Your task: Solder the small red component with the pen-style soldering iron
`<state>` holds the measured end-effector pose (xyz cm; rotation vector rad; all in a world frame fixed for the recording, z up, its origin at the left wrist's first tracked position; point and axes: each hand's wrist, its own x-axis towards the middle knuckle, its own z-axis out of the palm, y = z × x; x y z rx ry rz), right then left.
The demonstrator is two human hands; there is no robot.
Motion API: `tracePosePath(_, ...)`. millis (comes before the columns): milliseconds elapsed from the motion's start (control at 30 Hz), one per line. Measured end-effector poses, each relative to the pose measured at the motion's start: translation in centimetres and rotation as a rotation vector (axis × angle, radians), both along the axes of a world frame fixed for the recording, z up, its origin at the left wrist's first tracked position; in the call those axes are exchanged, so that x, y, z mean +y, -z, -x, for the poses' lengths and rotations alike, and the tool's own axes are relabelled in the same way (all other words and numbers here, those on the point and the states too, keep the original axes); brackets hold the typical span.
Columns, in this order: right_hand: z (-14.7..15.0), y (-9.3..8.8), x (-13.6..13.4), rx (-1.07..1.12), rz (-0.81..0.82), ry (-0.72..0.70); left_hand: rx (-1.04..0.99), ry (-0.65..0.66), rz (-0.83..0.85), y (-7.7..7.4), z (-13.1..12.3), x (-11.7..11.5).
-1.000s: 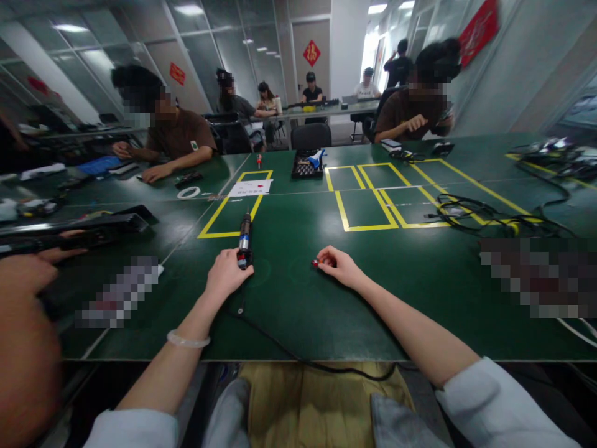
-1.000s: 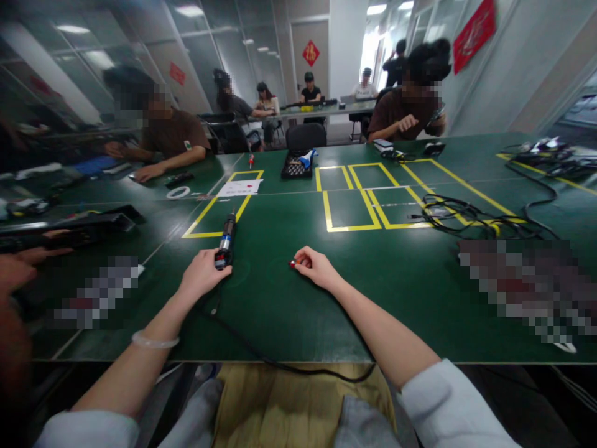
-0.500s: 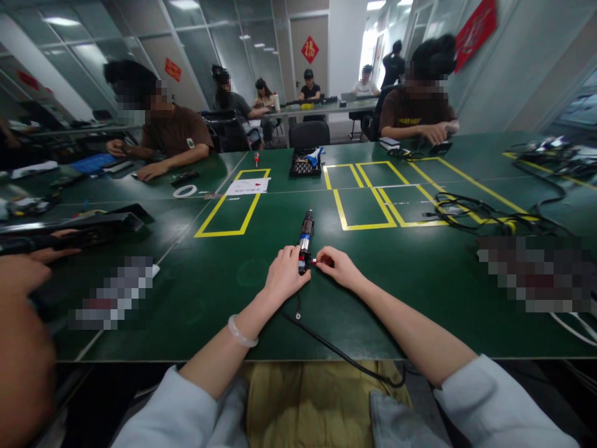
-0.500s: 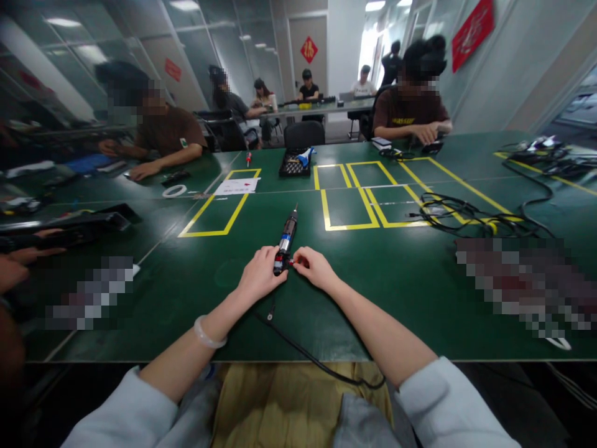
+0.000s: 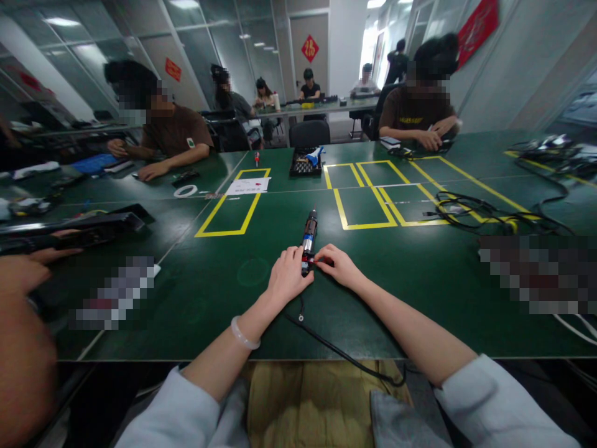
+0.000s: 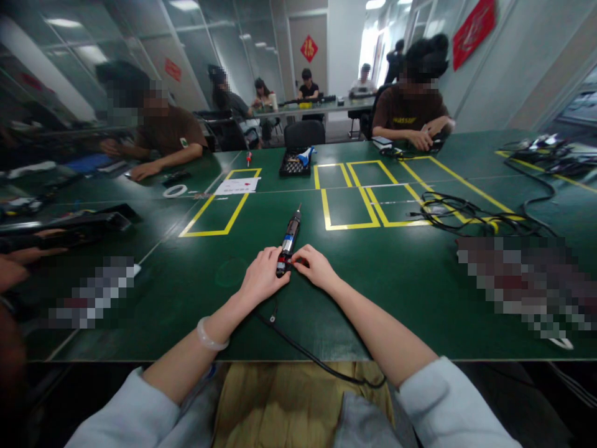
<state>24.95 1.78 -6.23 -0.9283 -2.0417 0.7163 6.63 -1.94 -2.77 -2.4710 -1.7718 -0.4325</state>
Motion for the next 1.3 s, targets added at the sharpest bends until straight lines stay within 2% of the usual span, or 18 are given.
tracePosePath(333, -0.1, -0.9, -0.5, 0.034, 0.069, 0.025, 0.057, -0.013, 0.000, -0.4, -0.2, -0.1)
tracePosePath(600, -0.4, -0.6, -0.6, 0.130, 0.157, -0.023, 0.088, -0.100, -0.020, -0.6, -1.2, 0.7)
tracePosePath(767, -0.4, -0.6, -0.5, 0.148, 0.182, -0.076, 0.094, -0.072, -0.021, -0.8, 0.2, 0.9)
tracePosePath(967, -0.7, -0.6, -0.5, 0.130, 0.180, -0.078, 0.169, -0.106, -0.006, -1.1, 5.3, 1.0)
tracePosePath(1300, -0.6, -0.2, -0.5, 0.108, 0.197, -0.087, 0.393, -0.417, 0.060, -1.9, 19.8, 0.4)
